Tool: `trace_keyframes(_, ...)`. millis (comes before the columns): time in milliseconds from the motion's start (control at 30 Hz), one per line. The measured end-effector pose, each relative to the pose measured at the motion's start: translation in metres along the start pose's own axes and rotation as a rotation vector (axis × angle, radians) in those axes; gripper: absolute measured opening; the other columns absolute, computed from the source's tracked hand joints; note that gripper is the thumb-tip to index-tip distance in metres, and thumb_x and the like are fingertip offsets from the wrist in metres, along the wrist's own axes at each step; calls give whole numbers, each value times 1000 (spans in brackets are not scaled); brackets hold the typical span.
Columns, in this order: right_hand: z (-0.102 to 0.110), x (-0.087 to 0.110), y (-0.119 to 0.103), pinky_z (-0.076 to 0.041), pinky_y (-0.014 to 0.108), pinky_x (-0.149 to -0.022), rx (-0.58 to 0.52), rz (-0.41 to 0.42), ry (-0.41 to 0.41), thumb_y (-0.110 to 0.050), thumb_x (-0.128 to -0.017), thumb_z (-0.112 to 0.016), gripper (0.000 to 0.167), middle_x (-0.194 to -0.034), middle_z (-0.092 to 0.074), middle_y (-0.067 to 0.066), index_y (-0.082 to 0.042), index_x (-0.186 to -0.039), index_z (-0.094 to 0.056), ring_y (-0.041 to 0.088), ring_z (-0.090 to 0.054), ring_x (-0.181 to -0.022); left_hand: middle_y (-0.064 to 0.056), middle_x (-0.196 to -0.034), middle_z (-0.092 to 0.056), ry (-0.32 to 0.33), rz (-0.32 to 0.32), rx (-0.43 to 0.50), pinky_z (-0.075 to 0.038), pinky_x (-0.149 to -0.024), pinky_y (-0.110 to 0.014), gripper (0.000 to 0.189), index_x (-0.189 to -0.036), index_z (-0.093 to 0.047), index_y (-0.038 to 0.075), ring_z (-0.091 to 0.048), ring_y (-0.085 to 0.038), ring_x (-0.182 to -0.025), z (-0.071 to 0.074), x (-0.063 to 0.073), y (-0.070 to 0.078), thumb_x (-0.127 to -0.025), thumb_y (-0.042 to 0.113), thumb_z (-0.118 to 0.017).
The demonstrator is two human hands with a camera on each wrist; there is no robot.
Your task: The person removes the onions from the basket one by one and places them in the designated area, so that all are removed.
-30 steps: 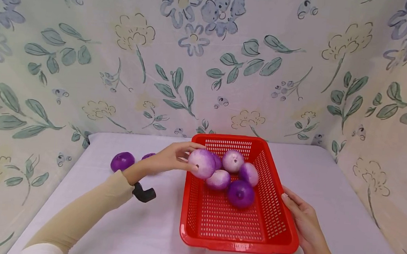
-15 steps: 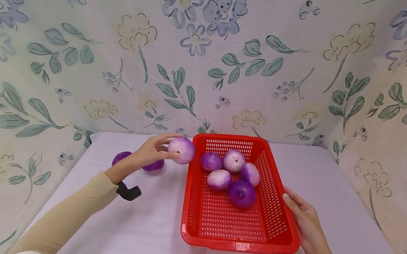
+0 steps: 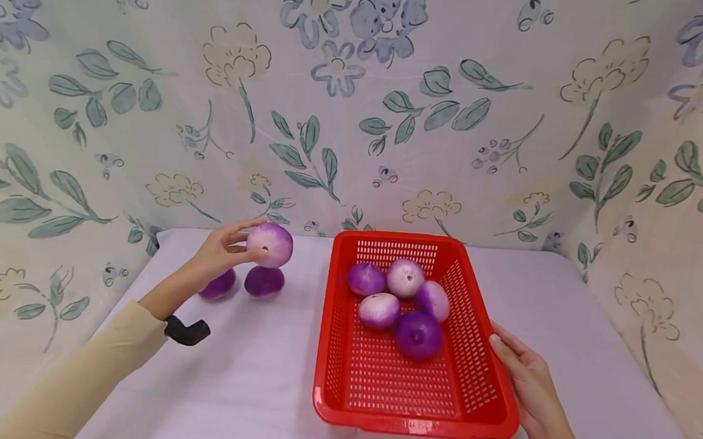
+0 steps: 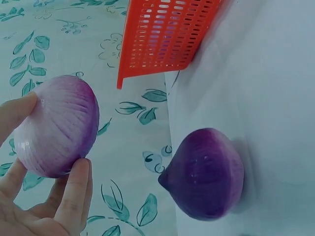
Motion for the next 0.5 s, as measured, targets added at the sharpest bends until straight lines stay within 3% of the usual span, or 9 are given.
trace_keyframes(333,1,0,3,-58,29,-80,5,-21,21,-20,-103,-57,26,-107,-72,-12,-38,-104,-76,8,-68,-95,-21,-147,-46,153,89,-16,-41,-106,-54,73,-151,-45,23,-51,-43,-128,51,16,-23,-87,30,-79)
trace_keyframes(500,1,-1,2,-58,29,-80,5,-9,14,-20,-103,-56,27,-107,-72,-12,-38,-105,-76,9,-68,-95,-19,-151,-41,241,126,6,-38,-109,-53,75,-153,-42,20,-47,-41,-131,74,27,-38,-88,31,-78)
Point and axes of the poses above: each hand's wrist, its own x-axis away from the middle knuckle, its own z-axis out of the back of the hand, y = z × x, the point moved 9 cm from there along -x, towards the middle knuckle
